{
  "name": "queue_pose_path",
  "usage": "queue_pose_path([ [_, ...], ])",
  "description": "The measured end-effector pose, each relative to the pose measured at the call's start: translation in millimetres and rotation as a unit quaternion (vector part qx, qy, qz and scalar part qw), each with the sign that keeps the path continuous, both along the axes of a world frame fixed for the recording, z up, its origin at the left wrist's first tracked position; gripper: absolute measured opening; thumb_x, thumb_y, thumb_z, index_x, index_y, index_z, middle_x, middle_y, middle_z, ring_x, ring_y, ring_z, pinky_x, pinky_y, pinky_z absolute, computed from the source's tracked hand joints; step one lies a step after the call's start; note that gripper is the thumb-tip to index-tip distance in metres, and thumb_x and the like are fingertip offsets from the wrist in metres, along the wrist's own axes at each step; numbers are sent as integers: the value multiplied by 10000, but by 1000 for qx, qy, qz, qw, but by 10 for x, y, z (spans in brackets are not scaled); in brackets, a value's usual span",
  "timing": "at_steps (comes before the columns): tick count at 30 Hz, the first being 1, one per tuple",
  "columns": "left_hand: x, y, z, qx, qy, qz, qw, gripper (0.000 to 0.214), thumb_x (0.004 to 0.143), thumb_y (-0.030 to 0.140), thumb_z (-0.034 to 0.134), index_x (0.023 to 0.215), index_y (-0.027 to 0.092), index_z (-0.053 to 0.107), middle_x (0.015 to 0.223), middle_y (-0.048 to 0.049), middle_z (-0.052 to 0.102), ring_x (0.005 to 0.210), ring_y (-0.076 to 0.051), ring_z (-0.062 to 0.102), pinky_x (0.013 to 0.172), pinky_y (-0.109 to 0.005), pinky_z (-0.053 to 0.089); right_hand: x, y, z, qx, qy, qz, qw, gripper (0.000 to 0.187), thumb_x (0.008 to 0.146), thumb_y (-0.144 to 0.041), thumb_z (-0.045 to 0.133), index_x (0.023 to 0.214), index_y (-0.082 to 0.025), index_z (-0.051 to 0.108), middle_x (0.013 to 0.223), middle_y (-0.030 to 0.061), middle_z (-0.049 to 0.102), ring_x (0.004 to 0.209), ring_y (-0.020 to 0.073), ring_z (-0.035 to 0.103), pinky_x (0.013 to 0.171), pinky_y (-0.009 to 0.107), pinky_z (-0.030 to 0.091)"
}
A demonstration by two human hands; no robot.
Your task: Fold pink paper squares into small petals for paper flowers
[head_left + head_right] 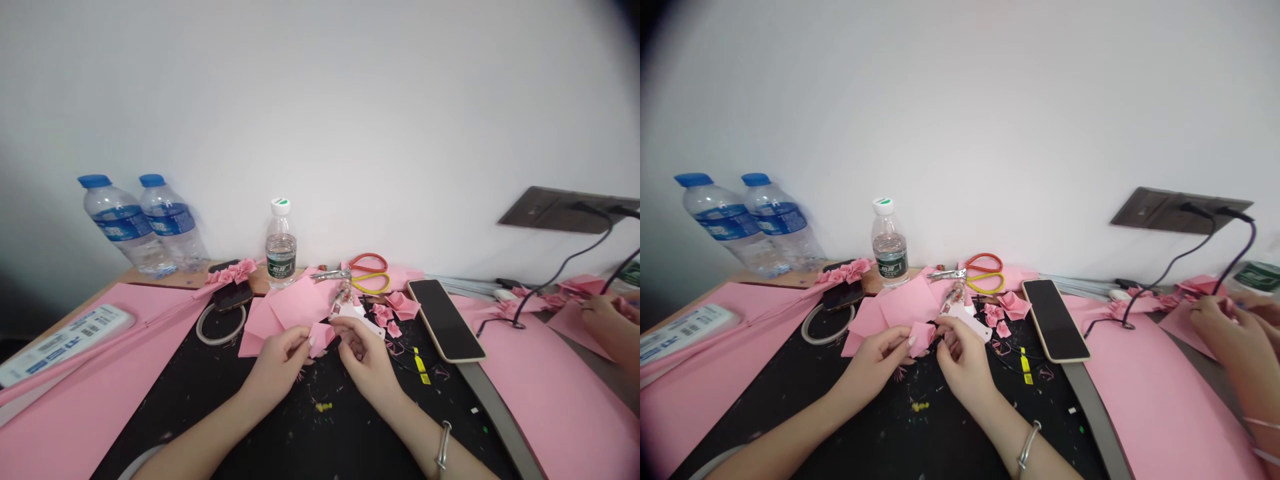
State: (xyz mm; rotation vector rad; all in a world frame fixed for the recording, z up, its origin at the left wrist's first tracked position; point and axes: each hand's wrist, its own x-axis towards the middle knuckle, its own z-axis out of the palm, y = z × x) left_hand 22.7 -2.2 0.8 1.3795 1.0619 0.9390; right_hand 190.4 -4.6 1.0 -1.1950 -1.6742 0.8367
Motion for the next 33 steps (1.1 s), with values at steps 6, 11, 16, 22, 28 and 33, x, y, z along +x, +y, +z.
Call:
queue_pose_path([
  [6, 0, 3, -19, 4, 1, -2, 1000, 188, 812, 320, 496, 788, 160, 591, 731, -13, 607, 748, -183, 593, 702, -290, 522, -4, -22, 19, 12, -27, 9, 1000, 338, 718, -81, 479, 1028, -193, 553, 829, 25, 587, 557, 108, 484, 465, 207, 380],
  [11, 0, 3, -10, 1, 4, -9, 1000, 188, 821, 316, 486, 803, 156, 583, 738, -13, 594, 761, -180, 592, 706, -283, 516, -4, -8, -7, -2, -28, -12, 1000, 329, 728, -94, 467, 1030, -174, 569, 690, -1, 542, 529, 111, 467, 472, 213, 367],
  [16, -3, 4, 0, -5, -10, -23, 1000, 184, 824, 311, 485, 868, 165, 589, 768, -14, 612, 773, -175, 581, 705, -282, 512, 0, 32, -25, -28, 20, -31, 999, 272, 731, -108, 467, 966, -154, 597, 645, -10, 519, 522, 113, 460, 476, 218, 362],
  [22, 22, -17, -7, -21, -41, -57, 997, 122, 824, 302, 500, 823, 182, 526, 677, 24, 572, 707, -151, 583, 705, -295, 514, 20, 51, -42, -15, 52, -26, 998, 230, 736, -105, 489, 905, -166, 633, 733, 17, 557, 579, 125, 486, 510, 229, 379],
  [28, 25, 18, -19, -158, -128, -76, 976, 178, 804, 285, 553, 931, 199, 462, 857, -28, 652, 805, -177, 651, 741, -310, 498, 7, 30, -55, 36, 27, -20, 999, 185, 762, -93, 485, 845, -179, 627, 806, 42, 588, 688, 153, 534, 548, 241, 406],
  [33, 1, 28, -8, -175, -163, -71, 968, 263, 775, 272, 605, 1008, 160, 556, 883, -67, 673, 820, -179, 645, 731, -281, 496, -8, 2, -22, 95, -38, -10, 995, 153, 764, -82, 498, 813, -176, 608, 795, 35, 577, 555, 116, 477, 480, 232, 376],
])
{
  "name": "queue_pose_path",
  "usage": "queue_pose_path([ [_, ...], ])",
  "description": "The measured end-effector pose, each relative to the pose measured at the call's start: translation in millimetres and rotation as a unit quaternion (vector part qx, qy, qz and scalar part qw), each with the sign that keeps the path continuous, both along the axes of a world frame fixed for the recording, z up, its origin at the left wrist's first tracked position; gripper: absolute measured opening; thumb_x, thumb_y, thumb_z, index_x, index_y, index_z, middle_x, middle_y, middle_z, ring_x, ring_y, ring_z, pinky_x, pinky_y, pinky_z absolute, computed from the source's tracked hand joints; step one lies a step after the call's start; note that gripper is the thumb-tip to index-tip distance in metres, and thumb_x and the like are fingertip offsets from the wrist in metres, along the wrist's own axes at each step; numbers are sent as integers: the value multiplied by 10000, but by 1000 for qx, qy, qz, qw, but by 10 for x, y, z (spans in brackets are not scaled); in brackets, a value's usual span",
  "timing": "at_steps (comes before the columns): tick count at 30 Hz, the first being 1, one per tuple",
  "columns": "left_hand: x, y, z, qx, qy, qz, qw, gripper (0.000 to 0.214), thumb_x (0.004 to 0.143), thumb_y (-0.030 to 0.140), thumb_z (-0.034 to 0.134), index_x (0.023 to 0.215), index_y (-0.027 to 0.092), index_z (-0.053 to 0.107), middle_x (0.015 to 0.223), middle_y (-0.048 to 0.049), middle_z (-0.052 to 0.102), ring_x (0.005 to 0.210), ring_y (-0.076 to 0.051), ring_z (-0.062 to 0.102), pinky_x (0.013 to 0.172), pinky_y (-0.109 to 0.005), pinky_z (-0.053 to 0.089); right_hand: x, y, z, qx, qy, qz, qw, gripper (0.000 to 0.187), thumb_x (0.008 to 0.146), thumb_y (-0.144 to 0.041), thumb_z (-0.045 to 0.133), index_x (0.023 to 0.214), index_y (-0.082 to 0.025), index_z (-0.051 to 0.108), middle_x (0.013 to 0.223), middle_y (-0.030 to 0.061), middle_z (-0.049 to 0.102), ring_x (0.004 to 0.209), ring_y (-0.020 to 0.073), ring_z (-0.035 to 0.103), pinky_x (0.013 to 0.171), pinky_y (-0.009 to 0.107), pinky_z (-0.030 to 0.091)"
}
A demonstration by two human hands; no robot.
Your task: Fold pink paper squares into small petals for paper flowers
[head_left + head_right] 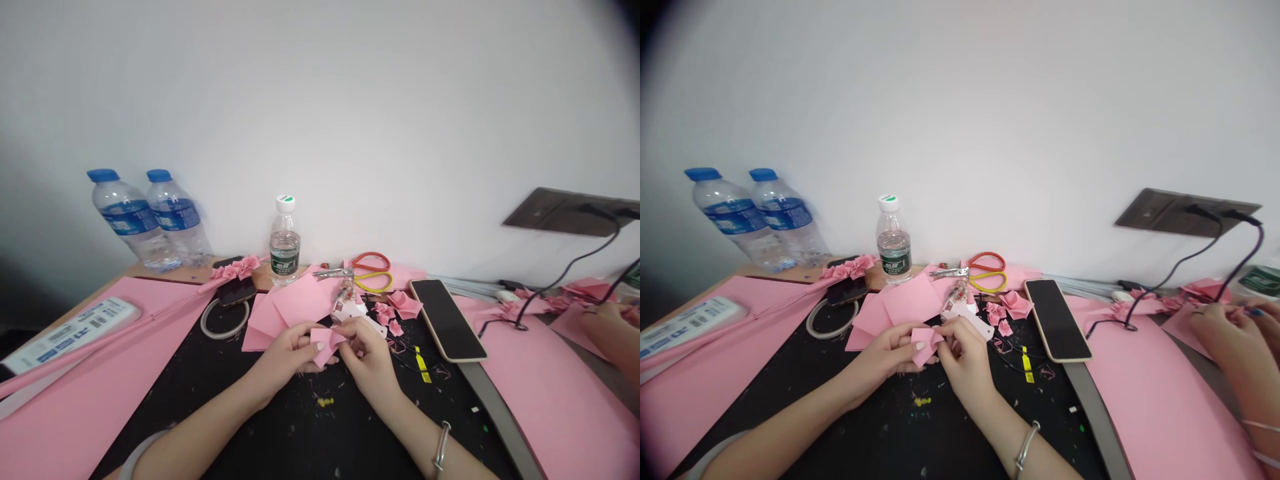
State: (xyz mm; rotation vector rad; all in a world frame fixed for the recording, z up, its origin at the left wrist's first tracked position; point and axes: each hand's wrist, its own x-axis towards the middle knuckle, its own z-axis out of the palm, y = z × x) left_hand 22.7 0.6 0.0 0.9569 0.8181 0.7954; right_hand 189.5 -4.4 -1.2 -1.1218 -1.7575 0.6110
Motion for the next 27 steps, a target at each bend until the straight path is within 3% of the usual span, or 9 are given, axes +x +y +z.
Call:
queue_pose_path([
  [3, -10, -11, -2, -1, -7, 8, 1000, 245, 782, 290, 598, 956, 121, 630, 850, -81, 683, 758, -150, 631, 729, -269, 498, 4, -7, 1, 37, -39, 8, 999, 166, 763, -72, 497, 819, -177, 613, 855, 53, 585, 616, 131, 523, 526, 246, 421],
  [7, -19, -12, -19, -14, -16, 36, 999, 251, 781, 297, 603, 950, 118, 655, 803, -76, 687, 715, -141, 620, 689, -260, 506, 22, -18, 7, 57, -89, 34, 994, 183, 789, -99, 493, 897, -186, 613, 1031, 89, 582, 910, 192, 570, 730, 299, 483],
  [14, -34, 18, -30, -30, -56, 72, 995, 263, 777, 317, 612, 945, 120, 661, 791, -83, 696, 703, -146, 638, 678, -244, 503, 25, -72, 74, 38, -182, 73, 980, 382, 753, -88, 482, 1116, -190, 541, 1214, 86, 526, 1105, 201, 500, 951, 356, 415],
  [19, -34, 19, -43, -22, -55, 75, 995, 292, 724, 341, 668, 914, 120, 661, 834, -95, 699, 757, -166, 640, 693, -247, 497, 22, -79, 94, 39, -213, 77, 973, 415, 757, -97, 468, 1156, -194, 526, 1252, 79, 515, 1144, 201, 482, 992, 376, 385],
  [27, -39, 26, -30, -22, -44, 72, 996, 286, 702, 322, 689, 898, 117, 657, 826, -93, 708, 784, -176, 643, 709, -254, 487, 21, -88, 82, 41, -205, 78, 975, 435, 767, -83, 449, 1177, -203, 531, 1250, 90, 522, 1111, 217, 508, 930, 389, 435],
])
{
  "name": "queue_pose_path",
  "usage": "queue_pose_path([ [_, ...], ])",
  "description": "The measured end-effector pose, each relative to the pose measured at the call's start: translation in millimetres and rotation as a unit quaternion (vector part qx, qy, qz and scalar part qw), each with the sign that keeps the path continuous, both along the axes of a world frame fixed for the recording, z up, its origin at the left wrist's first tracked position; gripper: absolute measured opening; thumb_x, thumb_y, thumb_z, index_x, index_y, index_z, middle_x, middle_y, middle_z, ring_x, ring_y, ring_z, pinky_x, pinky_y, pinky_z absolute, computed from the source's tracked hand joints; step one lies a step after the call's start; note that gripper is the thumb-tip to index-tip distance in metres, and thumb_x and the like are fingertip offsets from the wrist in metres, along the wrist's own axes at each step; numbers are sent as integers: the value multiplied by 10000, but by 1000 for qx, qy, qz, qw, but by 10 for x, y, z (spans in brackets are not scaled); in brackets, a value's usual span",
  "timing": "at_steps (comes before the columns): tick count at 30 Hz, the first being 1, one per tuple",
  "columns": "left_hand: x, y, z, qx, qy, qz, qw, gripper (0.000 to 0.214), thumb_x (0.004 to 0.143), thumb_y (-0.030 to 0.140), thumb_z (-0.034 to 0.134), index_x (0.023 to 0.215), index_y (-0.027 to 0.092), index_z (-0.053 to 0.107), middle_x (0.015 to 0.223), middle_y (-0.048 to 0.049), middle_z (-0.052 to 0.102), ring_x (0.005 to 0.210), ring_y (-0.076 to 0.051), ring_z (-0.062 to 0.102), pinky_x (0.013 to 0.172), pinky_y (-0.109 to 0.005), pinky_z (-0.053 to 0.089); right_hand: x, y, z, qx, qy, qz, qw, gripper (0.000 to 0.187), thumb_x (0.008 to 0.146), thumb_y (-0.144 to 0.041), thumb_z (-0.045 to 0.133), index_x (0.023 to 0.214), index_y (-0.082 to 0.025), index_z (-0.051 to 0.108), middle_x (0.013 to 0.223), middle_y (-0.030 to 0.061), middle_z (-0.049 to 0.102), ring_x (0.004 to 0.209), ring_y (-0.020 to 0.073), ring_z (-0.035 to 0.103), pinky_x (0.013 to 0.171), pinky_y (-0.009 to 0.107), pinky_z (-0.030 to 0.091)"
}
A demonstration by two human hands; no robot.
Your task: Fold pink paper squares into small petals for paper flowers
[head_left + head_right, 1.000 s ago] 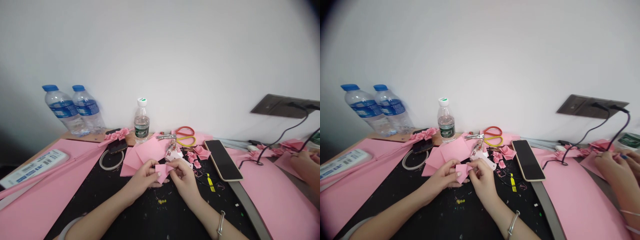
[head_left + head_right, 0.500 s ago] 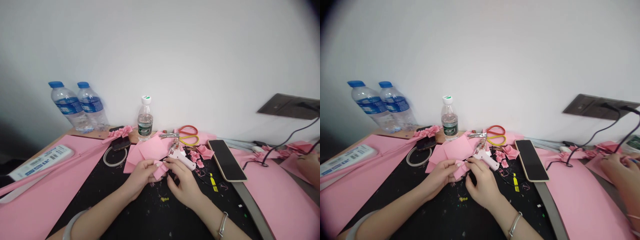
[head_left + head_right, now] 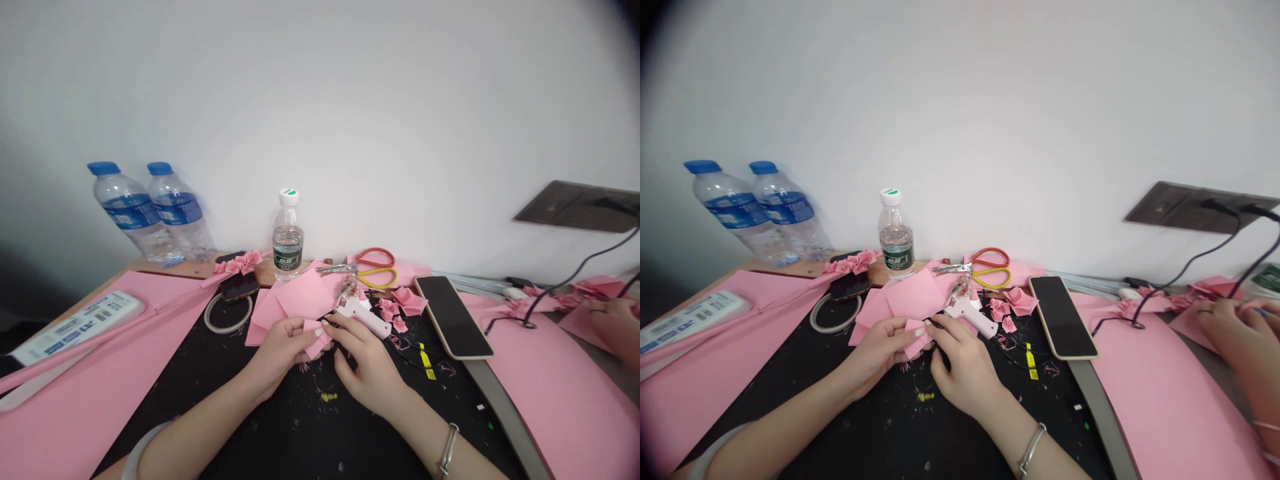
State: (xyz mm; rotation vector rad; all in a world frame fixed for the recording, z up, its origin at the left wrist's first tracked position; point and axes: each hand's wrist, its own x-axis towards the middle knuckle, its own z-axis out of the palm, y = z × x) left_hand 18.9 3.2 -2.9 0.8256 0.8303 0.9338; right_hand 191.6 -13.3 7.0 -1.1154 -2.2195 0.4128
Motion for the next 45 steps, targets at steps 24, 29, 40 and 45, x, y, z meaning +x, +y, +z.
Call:
queue_pose_path([
  [24, 14, -19, 55, 65, 93, -108, 988, 224, 712, 309, 661, 811, 111, 627, 684, -53, 689, 610, -150, 620, 566, -227, 449, 12, 101, -52, -211, 173, 28, 962, 263, 879, -201, 409, 619, -188, 442, 585, -25, 478, 559, 124, 437, 531, 240, 375],
  [29, -1, -35, 88, 50, 84, -114, 989, 259, 721, 341, 651, 857, 120, 636, 713, -67, 705, 674, -178, 651, 599, -246, 472, 9, 90, -40, -213, 183, 32, 959, 265, 875, -217, 414, 613, -189, 444, 576, -23, 485, 555, 125, 441, 532, 245, 384],
  [40, -5, -30, 53, 44, 66, -131, 988, 271, 736, 354, 636, 863, 115, 630, 719, -73, 704, 666, -168, 652, 605, -239, 483, -9, 57, -14, -131, 139, 22, 981, 274, 847, -156, 391, 587, -205, 320, 555, -45, 356, 517, 112, 355, 486, 235, 286],
  [45, -9, -36, 64, 57, 77, -131, 987, 276, 732, 366, 636, 856, 119, 633, 696, -65, 698, 658, -172, 649, 603, -244, 479, 8, 56, -23, -99, 97, 29, 990, 266, 865, -141, 374, 606, -201, 369, 551, -38, 387, 511, 116, 376, 483, 243, 294],
])
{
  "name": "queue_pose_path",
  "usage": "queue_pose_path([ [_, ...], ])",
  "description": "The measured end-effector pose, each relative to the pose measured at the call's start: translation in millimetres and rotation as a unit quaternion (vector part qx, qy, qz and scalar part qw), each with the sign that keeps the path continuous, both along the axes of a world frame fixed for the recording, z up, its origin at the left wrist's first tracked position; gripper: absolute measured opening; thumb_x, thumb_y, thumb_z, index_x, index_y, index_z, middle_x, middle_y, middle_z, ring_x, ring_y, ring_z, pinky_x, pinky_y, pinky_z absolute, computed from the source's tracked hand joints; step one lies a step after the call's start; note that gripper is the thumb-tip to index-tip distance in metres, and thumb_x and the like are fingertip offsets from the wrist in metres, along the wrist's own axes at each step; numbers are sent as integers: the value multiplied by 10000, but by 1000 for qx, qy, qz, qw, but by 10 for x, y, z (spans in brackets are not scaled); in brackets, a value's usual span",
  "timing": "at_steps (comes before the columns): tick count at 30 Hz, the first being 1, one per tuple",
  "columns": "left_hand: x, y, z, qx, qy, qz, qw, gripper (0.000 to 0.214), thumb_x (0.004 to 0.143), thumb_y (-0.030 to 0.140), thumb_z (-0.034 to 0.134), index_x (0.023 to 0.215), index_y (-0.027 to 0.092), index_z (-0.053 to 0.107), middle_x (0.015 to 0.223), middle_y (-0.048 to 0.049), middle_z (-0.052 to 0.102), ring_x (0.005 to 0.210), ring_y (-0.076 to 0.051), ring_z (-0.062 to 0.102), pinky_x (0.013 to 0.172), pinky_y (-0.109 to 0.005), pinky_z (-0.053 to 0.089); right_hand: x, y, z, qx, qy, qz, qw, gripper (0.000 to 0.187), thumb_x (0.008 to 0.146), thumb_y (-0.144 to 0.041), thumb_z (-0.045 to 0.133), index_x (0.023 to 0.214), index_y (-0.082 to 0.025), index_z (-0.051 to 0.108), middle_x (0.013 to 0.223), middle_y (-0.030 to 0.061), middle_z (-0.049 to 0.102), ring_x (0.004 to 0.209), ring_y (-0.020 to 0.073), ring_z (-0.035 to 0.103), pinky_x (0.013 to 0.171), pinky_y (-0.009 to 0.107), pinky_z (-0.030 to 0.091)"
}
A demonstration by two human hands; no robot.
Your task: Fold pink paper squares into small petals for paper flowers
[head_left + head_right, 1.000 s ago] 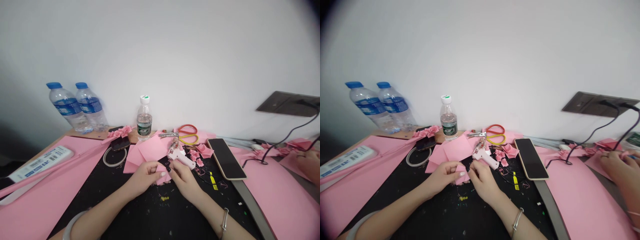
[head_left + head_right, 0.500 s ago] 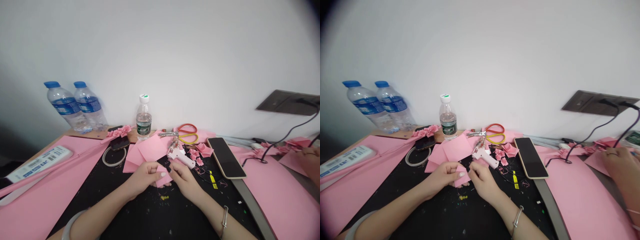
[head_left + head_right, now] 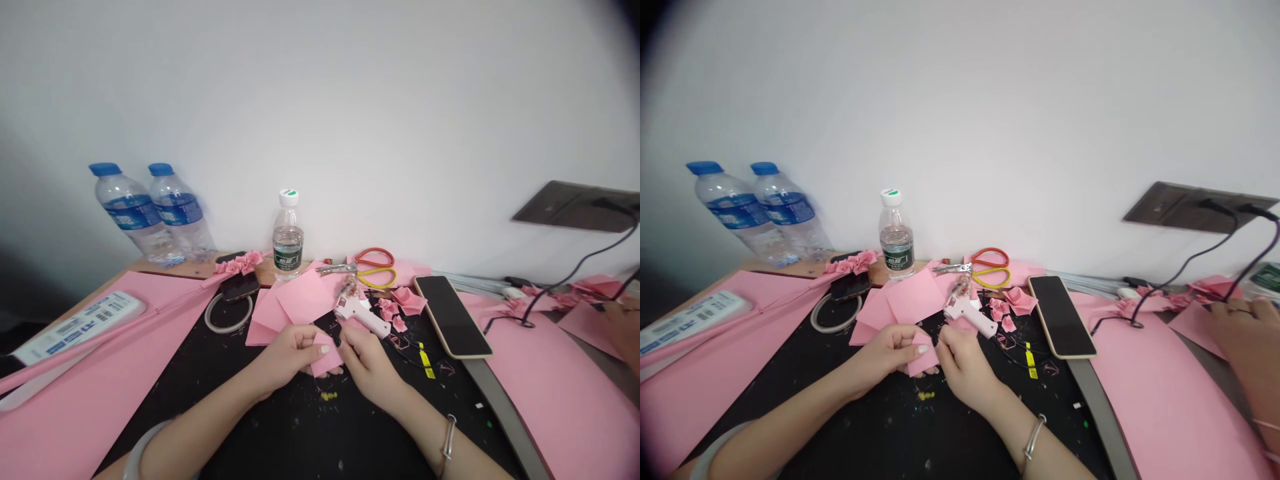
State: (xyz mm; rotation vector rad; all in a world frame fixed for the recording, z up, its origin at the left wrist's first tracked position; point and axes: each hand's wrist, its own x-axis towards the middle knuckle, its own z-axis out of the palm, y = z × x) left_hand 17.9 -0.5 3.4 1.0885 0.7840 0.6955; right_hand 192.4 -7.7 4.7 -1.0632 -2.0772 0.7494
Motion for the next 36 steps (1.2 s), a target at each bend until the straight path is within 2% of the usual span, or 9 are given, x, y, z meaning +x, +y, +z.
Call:
queue_pose_path([
  [3, -1, 1, 0, 2, 1, 10, 1000, 261, 736, 362, 634, 847, 125, 631, 724, -62, 698, 663, -168, 644, 601, -239, 470, 20, 19, -10, 5, -24, 2, 1000, 285, 879, -154, 365, 599, -202, 376, 546, -32, 409, 503, 119, 390, 482, 246, 296],
  [8, 18, 16, -24, 23, 10, 1, 1000, 265, 737, 351, 627, 868, 121, 623, 666, -32, 658, 607, -142, 597, 574, -225, 433, 38, 43, -10, -43, -39, 9, 998, 305, 900, -224, 380, 596, -204, 375, 539, -35, 430, 496, 119, 406, 478, 238, 296],
  [13, 38, 13, -75, 77, 52, 19, 995, 205, 743, 313, 621, 860, 146, 593, 470, 85, 435, 426, -62, 382, 438, -171, 261, 26, 37, -6, -49, -22, 21, 998, 307, 874, -173, 396, 580, -204, 312, 535, -51, 372, 492, 110, 380, 466, 224, 255],
  [17, 33, 0, -86, 67, 24, 27, 997, 218, 750, 272, 622, 905, 191, 492, 444, 127, 325, 395, -44, 298, 422, -155, 216, 5, 14, 2, -36, -9, 19, 999, 302, 868, -153, 373, 584, -208, 288, 546, -49, 357, 494, 114, 369, 476, 230, 247],
  [21, 40, -4, -57, 31, -10, 11, 999, 257, 770, 288, 601, 949, 206, 437, 507, 88, 499, 487, -88, 531, 492, -163, 366, 16, 17, -11, -35, -7, 14, 999, 292, 877, -146, 346, 600, -209, 277, 557, -43, 377, 511, 117, 372, 492, 232, 260],
  [24, 49, 7, -46, 5, -25, 22, 999, 298, 792, 291, 572, 1036, 224, 415, 714, 24, 618, 700, -165, 664, 643, -257, 486, 46, 51, -37, -20, 3, -39, 999, 294, 880, -179, 355, 600, -207, 270, 569, -40, 355, 537, 121, 356, 512, 238, 266],
  [28, 45, 30, -70, 27, 12, 76, 997, 270, 800, 264, 560, 1042, 212, 453, 766, 15, 622, 711, -174, 688, 630, -239, 498, 58, 97, -62, -31, 17, -96, 995, 292, 889, -237, 363, 605, -200, 308, 584, -36, 353, 558, 122, 345, 528, 240, 272],
  [32, 29, 33, -80, 77, 58, 90, 991, 175, 816, 257, 527, 973, 180, 515, 711, 2, 650, 638, -155, 681, 548, -198, 482, 32, 97, -57, -54, 4, -72, 996, 267, 866, -225, 402, 609, -194, 337, 569, -46, 336, 532, 112, 328, 498, 231, 248],
  [36, 9, 30, -64, 137, 114, 130, 975, 197, 809, 268, 532, 983, 189, 582, 901, -43, 688, 762, -182, 678, 635, -249, 524, 11, 60, -42, -59, 3, -47, 997, 223, 850, -171, 398, 629, -190, 374, 554, -50, 357, 509, 106, 332, 483, 225, 243],
])
